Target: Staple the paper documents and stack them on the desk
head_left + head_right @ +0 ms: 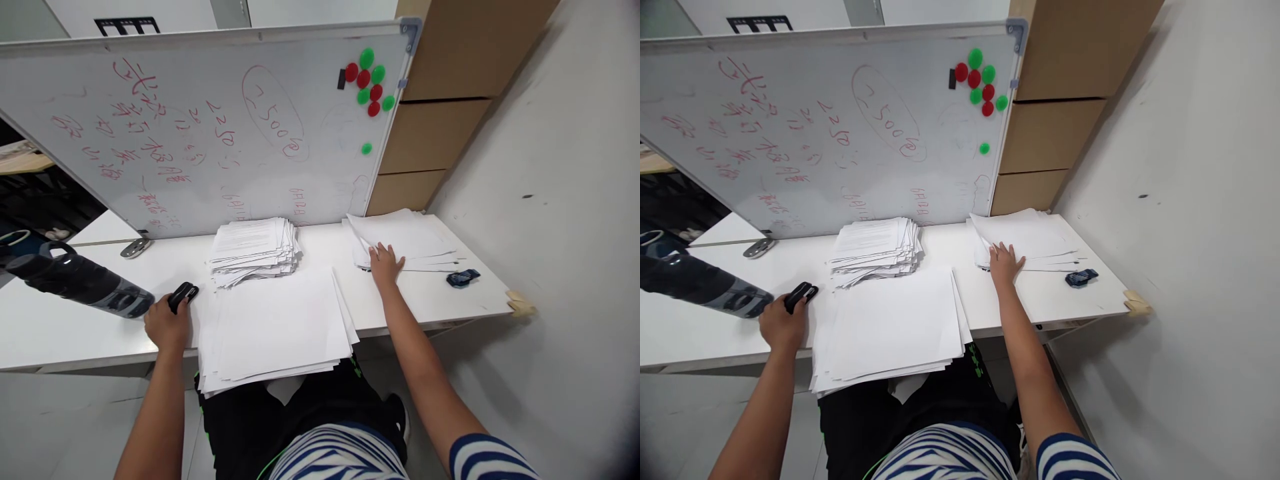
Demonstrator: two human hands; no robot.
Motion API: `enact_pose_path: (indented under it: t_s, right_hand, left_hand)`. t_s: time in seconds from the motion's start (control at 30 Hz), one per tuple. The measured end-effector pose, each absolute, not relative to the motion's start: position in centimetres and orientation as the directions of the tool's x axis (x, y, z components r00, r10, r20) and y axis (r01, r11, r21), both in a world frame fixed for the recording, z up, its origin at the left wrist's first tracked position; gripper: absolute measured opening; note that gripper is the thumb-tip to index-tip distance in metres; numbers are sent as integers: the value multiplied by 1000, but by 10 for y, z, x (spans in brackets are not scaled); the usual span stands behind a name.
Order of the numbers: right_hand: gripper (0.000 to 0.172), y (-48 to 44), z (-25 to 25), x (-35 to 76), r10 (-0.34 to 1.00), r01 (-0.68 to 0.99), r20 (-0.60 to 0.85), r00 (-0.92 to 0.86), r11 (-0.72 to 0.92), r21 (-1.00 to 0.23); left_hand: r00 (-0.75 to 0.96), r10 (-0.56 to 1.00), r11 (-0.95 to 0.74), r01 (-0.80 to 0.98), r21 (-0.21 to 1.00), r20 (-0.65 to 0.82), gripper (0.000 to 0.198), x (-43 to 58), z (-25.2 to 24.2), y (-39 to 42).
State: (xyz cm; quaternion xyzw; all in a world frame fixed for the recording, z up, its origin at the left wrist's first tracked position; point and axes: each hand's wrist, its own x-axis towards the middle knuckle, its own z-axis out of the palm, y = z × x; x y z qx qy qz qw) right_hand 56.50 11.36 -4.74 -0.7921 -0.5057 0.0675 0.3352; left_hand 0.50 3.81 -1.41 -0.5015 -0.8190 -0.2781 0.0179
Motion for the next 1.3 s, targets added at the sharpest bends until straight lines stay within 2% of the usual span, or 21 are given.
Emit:
enact_pose_path:
  t_s: [0.1, 0.17, 0.23, 0.3, 0.33, 0.4, 0.47, 0.53, 0.6, 0.63, 0.7, 0.77, 0.83, 0.93, 1.07, 1.13, 1.23, 1.3]
  right_hand:
    - [46, 105, -35, 559, 800, 762, 324, 506, -239, -601]
    - [44, 95, -21, 552, 760, 770, 422, 495, -159, -618]
    - [40, 79, -4, 541, 726, 755, 519, 452, -1, -656]
    - [38, 57, 15, 525, 716, 643, 550, 429, 185, -743]
    - [39, 44, 24, 517, 740, 516, 510, 438, 257, -817]
    - [45, 18, 42, 500, 826, 118, 313, 469, 292, -949]
    - [51, -8, 56, 486, 899, -276, 164, 407, 291, -916]
    - [53, -29, 67, 476, 958, -512, 113, 265, 239, -825]
    - [50, -46, 70, 468, 983, -605, 74, 167, 162, -780]
    - [48, -52, 69, 466, 990, -618, 43, 134, 118, -777]
    - [45, -61, 62, 463, 997, -621, -30, 69, 19, -784]
    - [46, -67, 51, 462, 996, -615, -93, 10, -67, -786]
    - [46, -71, 38, 463, 993, -604, -118, -20, -106, -790]
    - [49, -78, 24, 471, 995, -573, -99, 1, -81, -815]
    - [52, -90, 16, 492, 992, -510, -108, 63, -61, -858]
    - [58, -94, 17, 505, 994, -464, -111, 21, -89, -881]
    - [66, -87, 24, 519, 993, -359, -97, -65, -115, -926]
    - [61, -74, 29, 521, 991, -267, -111, -80, -129, -955]
  left_hand:
    - [-494, 774, 342, 853, 394, 397, 49, 3, -18, 39]
    - [-502, 726, 336, 855, 395, 469, 50, 5, -20, 37]
    - [-500, 652, 312, 862, 399, 570, 51, 9, -19, 34]
    - [-470, 588, 250, 880, 404, 658, 49, 18, -13, 29]
    - [-450, 572, 200, 888, 415, 686, 47, 25, -8, 24]
    - [-419, 575, 67, 880, 469, 703, 44, 45, 5, 12]
    - [-395, 644, -105, 803, 587, 655, 46, 73, 17, -5]
    - [-417, 767, -167, 605, 779, 488, 49, 105, 25, -25]
    - [-383, 901, -89, 296, 951, 204, 54, 137, 31, -45]
    - [-315, 946, -31, 139, 990, 74, 59, 150, 34, -53]
    - [-132, 988, 73, -87, 993, -85, 68, 170, 38, -64]
    - [-4, 986, 164, -210, 964, -169, 71, 181, 41, -69]
    - [61, 970, 244, -270, 932, -236, 64, 185, 40, -69]
    - [42, 957, 287, -285, 915, -287, 52, 182, 32, -66]
    - [-187, 957, 195, -157, 968, -223, 50, 170, 20, -64]
    - [-245, 952, 160, -105, 981, -182, 52, 164, 20, -65]
    - [-262, 955, 125, -79, 989, -142, 54, 161, 28, -67]
    - [-244, 966, 75, -74, 994, -91, 54, 160, 35, -67]
